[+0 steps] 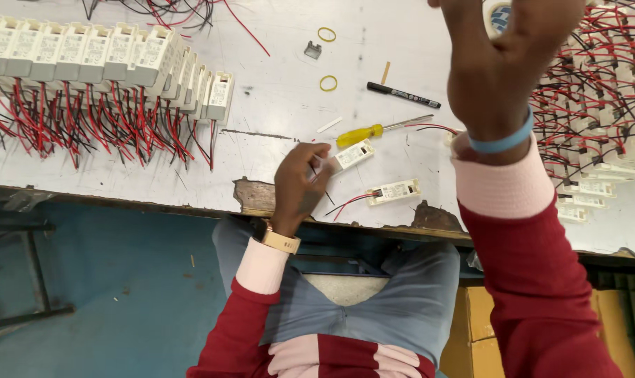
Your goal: The person assembles electrical components by inserting red and black wires into white plastic modules and securing them with a yellow screwdriver. They organize wires, bundle them with rubber bands, and place completed units into a plastic bag.
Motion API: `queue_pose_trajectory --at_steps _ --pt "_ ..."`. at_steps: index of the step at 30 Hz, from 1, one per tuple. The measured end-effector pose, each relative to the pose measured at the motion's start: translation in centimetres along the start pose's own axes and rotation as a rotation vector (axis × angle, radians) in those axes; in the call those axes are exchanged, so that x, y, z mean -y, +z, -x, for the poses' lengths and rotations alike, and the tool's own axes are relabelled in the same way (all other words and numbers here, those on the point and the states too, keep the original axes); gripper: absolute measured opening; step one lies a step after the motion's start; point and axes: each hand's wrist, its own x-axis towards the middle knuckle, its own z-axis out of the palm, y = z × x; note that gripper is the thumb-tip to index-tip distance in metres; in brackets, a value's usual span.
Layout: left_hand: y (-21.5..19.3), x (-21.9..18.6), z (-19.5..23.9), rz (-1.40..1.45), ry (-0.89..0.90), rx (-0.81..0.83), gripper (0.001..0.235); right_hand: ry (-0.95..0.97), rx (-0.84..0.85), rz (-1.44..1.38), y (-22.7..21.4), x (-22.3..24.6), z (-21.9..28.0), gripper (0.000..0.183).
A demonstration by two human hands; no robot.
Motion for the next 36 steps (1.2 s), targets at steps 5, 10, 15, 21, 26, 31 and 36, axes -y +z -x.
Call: queue_pose_trajectory --at_steps 5,10,15,21,26,31,36 --pt "-0.3 -1.5 0.3 -0.201 0.103 0.004 0.040 0.335 0.173 0.015 -0.9 4.4 6.2 0.004" --pt "-6.0 -0.1 -2.0 -0.315 -0.069 -0.353 0.041 0.495 0.473 -0.094 1.3 6.7 15.9 0.030" --pt "-9.5 4.1 -6.8 -1.094 0.175 -0.419 0.039 0.513 0.441 0.003 1.6 7.3 20.1 0.043" --pt "-8.0 5.9 -7.1 -1.420 -0.038 -0.288 0.016 0.631 0.360 -0.103 1.0 7.0 20.8 0.048" --pt "-6.4 6.0 -7.9 -1.432 0.049 -0.310 0.045 0.588 0.332 -0.090 1.1 6.9 21.3 0.043" --pt "0.9 6.5 -12.9 -0.952 0.324 -0.007 0.050 0.531 0.305 -0.047 1.4 6.9 20.9 0.043" --pt "5.0 10.0 -20.1 -0.934 0.420 0.201 0.031 0.557 0.354 0.121 1.4 7.3 20.8 0.042"
